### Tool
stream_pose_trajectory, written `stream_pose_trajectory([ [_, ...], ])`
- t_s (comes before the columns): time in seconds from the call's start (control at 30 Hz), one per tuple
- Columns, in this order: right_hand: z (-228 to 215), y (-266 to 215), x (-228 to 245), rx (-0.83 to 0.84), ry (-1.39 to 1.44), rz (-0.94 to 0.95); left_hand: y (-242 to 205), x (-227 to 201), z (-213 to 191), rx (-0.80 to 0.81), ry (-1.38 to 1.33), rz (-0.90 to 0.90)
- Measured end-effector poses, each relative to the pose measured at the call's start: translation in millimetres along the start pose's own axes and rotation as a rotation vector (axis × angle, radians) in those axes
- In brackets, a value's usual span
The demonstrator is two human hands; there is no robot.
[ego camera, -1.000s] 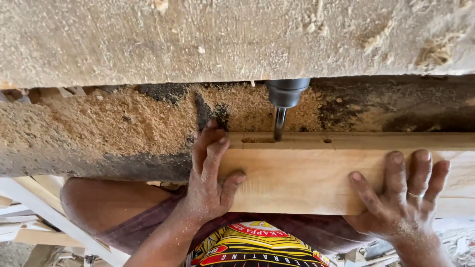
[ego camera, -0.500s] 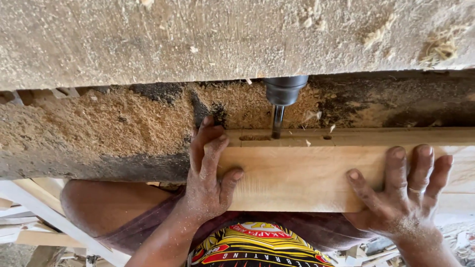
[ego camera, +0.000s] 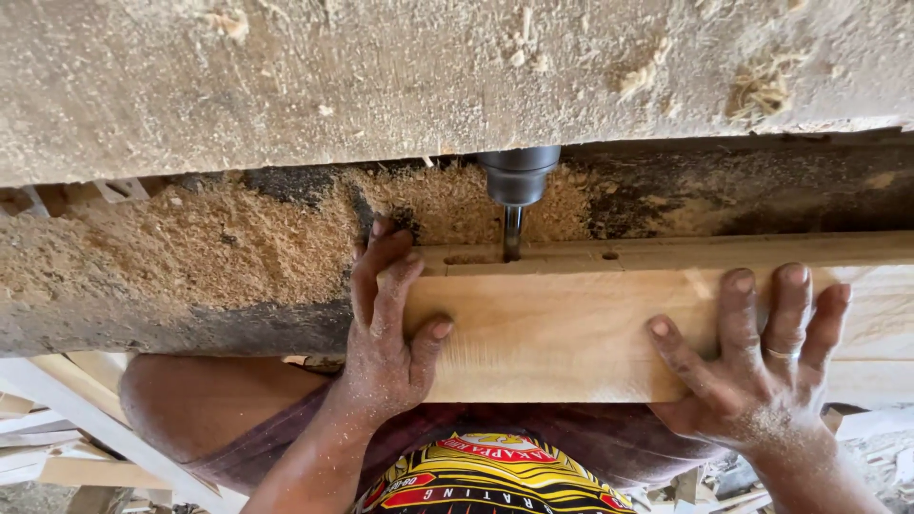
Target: Drilling holes into a wooden plank using a stationary drill
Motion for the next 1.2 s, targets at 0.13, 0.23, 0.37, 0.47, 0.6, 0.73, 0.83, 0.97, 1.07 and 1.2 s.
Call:
stream_pose_trajectory([
  [0.13, 3, 2, -7, -0.001, 0.014, 0.010, 7, -1, -1, 0.000, 0.003, -0.005],
  [0.23, 2, 16, -16, -0.023, -0.065, -0.015, 28, -7, -4, 0.010, 0.012, 0.019],
  [0.37, -23, 45, -15, -0.066, -0.025, 0.005, 57, -14, -13, 0.046, -0.014, 0.013],
  [0.47, 7, 25, -23, 0.038, -0.010, 0.055, 50, -8, -17, 0.048, 0.016, -0.012],
  [0.6, 16, 13, -17, 0.083, -0.024, 0.081, 33, -11, -14, 0.018, -0.034, 0.015],
  [0.73, 8, 6, 0, 0.066, 0.003, 0.026, 4, -4, -6, 0.009, -0.104, -0.030],
  [0.83, -4, 10, 9, 0.065, 0.086, 0.044, -8, -1, -6, 0.012, -0.136, -0.030],
  [0.97, 4, 8, 4, 0.029, 0.040, 0.022, -2, -4, -9, 0.009, -0.132, -0.018],
  [1.07, 4, 8, 10, 0.028, 0.031, 0.011, -5, -1, -8, 0.017, -0.158, -0.042],
  [1.2, 2, 12, 10, 0.017, 0.043, 0.003, -3, 3, -7, 0.008, -0.147, -0.012],
])
Point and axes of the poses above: each hand's wrist, its own y-axis towards the middle knuckle, its own z-axis out of the palm, x = y × z, the point moved 7 cm from there along y, towards the middle knuckle, and after that the axes turned 1 degree about x, right-handed, at the moved point
